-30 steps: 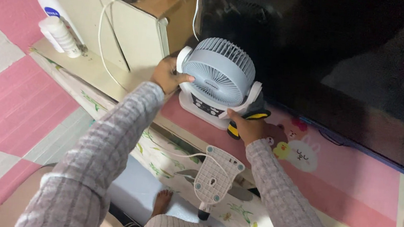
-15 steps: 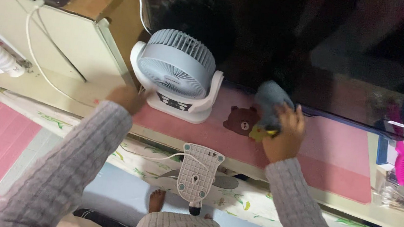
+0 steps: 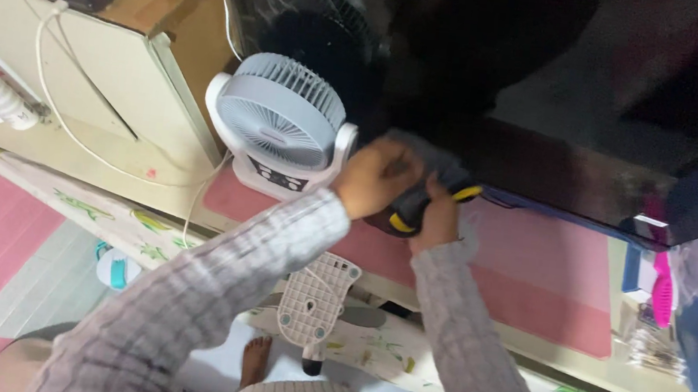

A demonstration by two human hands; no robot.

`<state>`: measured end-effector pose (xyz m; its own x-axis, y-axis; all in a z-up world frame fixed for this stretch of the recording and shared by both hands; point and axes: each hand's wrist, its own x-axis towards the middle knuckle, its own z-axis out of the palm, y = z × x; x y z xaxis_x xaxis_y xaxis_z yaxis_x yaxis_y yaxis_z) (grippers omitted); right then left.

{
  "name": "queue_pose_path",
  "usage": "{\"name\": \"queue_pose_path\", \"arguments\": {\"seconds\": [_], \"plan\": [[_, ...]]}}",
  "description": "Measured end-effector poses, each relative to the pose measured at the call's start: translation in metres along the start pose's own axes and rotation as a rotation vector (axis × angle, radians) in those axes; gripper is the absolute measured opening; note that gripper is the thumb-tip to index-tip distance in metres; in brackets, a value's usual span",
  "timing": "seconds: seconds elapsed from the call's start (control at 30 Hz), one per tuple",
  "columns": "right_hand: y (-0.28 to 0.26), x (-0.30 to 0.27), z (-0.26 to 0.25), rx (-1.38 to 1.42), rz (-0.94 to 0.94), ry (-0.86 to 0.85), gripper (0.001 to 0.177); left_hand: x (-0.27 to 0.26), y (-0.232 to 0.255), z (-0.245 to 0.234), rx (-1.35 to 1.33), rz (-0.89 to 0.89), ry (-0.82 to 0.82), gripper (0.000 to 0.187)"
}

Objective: Cleaning a small desk fan and a television screen with a cloth.

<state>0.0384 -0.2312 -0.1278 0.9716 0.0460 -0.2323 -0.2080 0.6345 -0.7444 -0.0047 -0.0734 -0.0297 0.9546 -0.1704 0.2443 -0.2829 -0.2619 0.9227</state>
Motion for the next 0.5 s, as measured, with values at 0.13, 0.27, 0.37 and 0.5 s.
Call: {"name": "queue_pose_path", "arguments": {"seconds": [0.13, 0.27, 0.37, 0.5], "plan": [[-0.104, -0.07, 0.051, 0.029, 0.027, -0.12, 0.033, 0.008, 0.063, 0.013, 0.338, 0.324, 0.402, 0.038], [-0.148, -0.09, 0.044, 0.089, 0.033, -0.332, 0.04, 0.011, 0.073, 0.025, 0.303, 0.13, 0.59, 0.081], [-0.149, -0.081, 0.005, 0.148, 0.044, -0.449, 0.046, 0.014, 0.061, 0.029, 0.19, -0.061, 0.499, 0.084], [-0.141, -0.077, -0.019, 0.236, 0.079, -0.557, 0.049, 0.005, 0.073, 0.021, -0.366, -0.617, -0.058, 0.1]]}}
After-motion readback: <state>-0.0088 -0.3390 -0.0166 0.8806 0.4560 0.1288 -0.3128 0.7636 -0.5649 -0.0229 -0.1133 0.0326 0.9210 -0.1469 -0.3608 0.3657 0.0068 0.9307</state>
